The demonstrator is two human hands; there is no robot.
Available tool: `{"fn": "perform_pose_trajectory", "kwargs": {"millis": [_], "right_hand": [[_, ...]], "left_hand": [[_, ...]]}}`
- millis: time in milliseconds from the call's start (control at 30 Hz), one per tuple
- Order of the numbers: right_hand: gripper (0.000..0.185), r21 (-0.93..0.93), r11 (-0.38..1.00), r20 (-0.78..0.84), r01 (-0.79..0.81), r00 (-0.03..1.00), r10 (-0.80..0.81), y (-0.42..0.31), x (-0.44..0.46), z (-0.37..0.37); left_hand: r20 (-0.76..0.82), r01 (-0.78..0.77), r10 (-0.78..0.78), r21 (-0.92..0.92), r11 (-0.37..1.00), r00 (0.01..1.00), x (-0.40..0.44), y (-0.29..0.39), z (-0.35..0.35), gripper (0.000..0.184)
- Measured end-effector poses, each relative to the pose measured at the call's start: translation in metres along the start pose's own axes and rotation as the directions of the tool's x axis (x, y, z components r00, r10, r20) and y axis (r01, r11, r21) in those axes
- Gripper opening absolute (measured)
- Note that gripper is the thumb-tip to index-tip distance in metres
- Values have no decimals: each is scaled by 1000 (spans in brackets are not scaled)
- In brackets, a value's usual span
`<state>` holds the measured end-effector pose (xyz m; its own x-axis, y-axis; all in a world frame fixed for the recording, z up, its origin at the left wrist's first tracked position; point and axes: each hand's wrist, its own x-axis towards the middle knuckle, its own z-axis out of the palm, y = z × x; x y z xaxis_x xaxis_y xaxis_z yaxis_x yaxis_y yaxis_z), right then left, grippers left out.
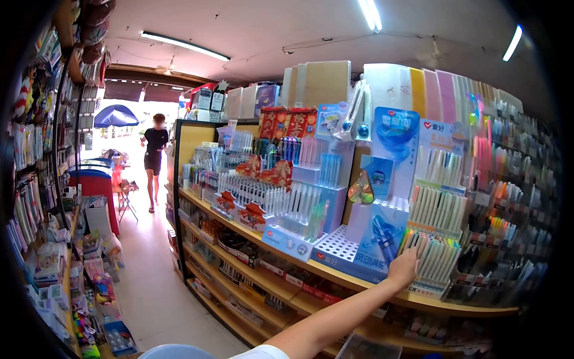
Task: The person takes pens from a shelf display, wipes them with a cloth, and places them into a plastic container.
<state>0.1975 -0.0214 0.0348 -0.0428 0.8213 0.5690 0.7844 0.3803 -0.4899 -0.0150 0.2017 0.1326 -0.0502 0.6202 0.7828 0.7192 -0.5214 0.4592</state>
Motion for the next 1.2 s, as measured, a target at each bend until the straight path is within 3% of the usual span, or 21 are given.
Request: {"fn": "perform_pose_trajectory", "kwargs": {"millis": [167, 267, 333, 400, 433, 467, 533, 600, 667, 800, 867, 900, 933, 1000, 1033, 1100, 1167, 1200], "right_hand": [[11, 64, 997, 19, 38, 999, -39, -5, -5, -2], [10, 176, 984, 24, 30, 999, -35, -4, -8, 0], [9, 399, 916, 35, -36, 999, 24, 5, -7, 10], [8, 629, 768, 25, -116, 991, 129, 26, -13, 14], [7, 255, 967, -17, -13, 1000, 18, 30, -14, 9], [7, -164, 982, 9, 93, 996, -93, 26, -9, 5], [7, 143, 984, 12, -105, 994, 105, 12, -8, 0], [9, 457, 844, 61, -279, 957, 283, 0, -3, -2], [9, 420, 887, 22, -194, 979, 204, -6, -1, -2], [9, 232, 971, -39, 57, 998, -50, -26, 17, -3], [9, 537, 843, -28, 38, 999, -28, 7, 34, 34], [10, 531, 843, -23, 83, 996, -84, 7, 37, 37], [11, 527, 840, -17, 127, 990, -139, 6, 39, 40], [16, 308, 889, 10, 339, 933, -360, -13, 45, 41], [19, 471, 858, 20, 204, 970, -241, -17, 40, 53], [19, 293, 954, 138, 58, 985, -103, -20, 31, 66], [15, 521, 834, 262, -182, 964, 47, -25, 26, 67], [14, 615, 714, 351, -334, 927, 132, -22, 25, 74]], "left_hand": [[5, -157, 158, 117, 981, 987, -5, 7, 2, 18], [28, -46, 43, 99, 994, 999, -1, 7, 5, 20], [-14, 48, -47, 49, 998, 999, 3, 1, 15, 16], [-57, 14, -17, -39, 999, 998, 9, 4, 6, 16], [-100, -52, 45, -72, 996, 994, 11, 10, -5, 17], [-199, -115, 76, -192, 975, 977, 15, 12, -9, 14], [-337, -212, 127, -229, 950, 933, 18, 14, -12, 8], [-321, -189, 102, -252, 949, 942, 12, 25, -28, 11], [-344, -191, 58, -367, 910, 937, 6, 26, -35, 13], [-36, 64, -128, -714, 697, 991, -33, 26, -44, 14], [232, 299, -197, -834, 463, 953, -68, 31, -47, 13], [381, 430, -208, -846, 315, 901, -90, 39, -52, 11], [442, 483, -197, -820, 307, 875, -113, 45, -54, 11], [539, 560, -155, -776, 290, 828, -160, 49, -48, 13], [574, 584, -127, -762, 280, 809, -181, 50, -42, 15], [604, 621, -186, -782, 48, 775, -209, 50, -35, 17], [595, 593, -172, -802, -69, 785, -218, 44, -38, 22], [599, 603, -162, -797, -28, 784, -221, 34, -30, 23]]}}
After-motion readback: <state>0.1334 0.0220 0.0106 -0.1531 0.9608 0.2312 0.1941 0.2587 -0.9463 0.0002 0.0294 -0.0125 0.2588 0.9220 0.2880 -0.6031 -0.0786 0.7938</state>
